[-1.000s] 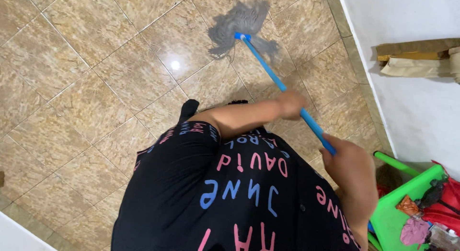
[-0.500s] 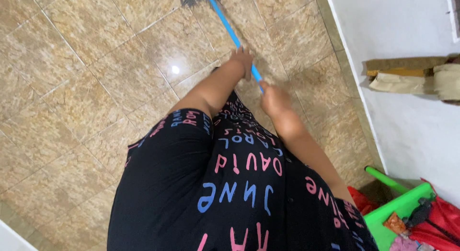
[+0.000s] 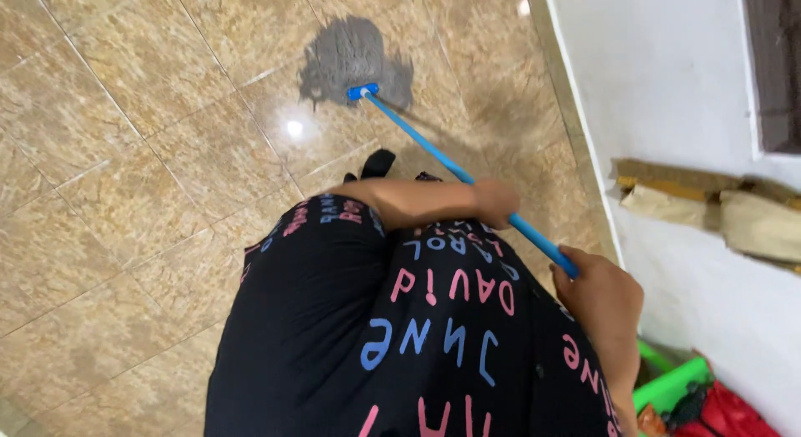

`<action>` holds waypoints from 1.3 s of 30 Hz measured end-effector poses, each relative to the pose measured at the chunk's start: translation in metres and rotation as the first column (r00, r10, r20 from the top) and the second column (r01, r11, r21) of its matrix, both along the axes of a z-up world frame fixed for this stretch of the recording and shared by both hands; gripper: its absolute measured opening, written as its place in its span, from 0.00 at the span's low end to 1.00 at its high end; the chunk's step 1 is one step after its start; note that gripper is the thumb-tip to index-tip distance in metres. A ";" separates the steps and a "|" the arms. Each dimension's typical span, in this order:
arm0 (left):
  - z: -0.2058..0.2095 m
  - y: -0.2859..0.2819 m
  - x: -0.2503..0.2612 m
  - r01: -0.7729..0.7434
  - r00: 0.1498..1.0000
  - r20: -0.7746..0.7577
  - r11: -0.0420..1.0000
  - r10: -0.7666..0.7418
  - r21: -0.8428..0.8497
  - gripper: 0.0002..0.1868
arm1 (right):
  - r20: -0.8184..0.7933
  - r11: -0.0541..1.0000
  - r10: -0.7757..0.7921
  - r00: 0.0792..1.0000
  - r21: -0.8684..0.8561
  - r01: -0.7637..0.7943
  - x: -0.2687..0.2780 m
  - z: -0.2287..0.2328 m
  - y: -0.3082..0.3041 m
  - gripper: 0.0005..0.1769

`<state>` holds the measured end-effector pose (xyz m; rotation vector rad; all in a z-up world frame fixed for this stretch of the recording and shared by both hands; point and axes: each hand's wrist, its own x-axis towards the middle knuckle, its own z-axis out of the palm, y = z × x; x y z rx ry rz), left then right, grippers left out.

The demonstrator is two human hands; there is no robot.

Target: Mopping a tiled floor area using a string mop.

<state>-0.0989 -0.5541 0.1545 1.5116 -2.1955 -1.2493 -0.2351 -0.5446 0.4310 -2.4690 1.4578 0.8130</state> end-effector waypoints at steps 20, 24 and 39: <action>-0.134 -0.063 0.243 -0.462 0.799 0.410 0.885 0.441 -0.051 0.18 | 0.408 0.877 -0.155 0.900 0.475 -0.064 0.187 -0.152 -0.087 0.37; -0.085 -0.095 0.134 -0.071 0.912 0.396 0.991 0.110 -0.112 0.13 | 0.347 0.929 -0.130 0.929 0.369 -0.007 0.084 -0.093 -0.102 0.35; -0.054 -0.096 0.026 0.181 0.972 -0.101 0.953 -0.211 -0.243 0.11 | 0.276 0.892 -0.369 0.888 0.374 0.254 -0.038 -0.067 -0.068 0.23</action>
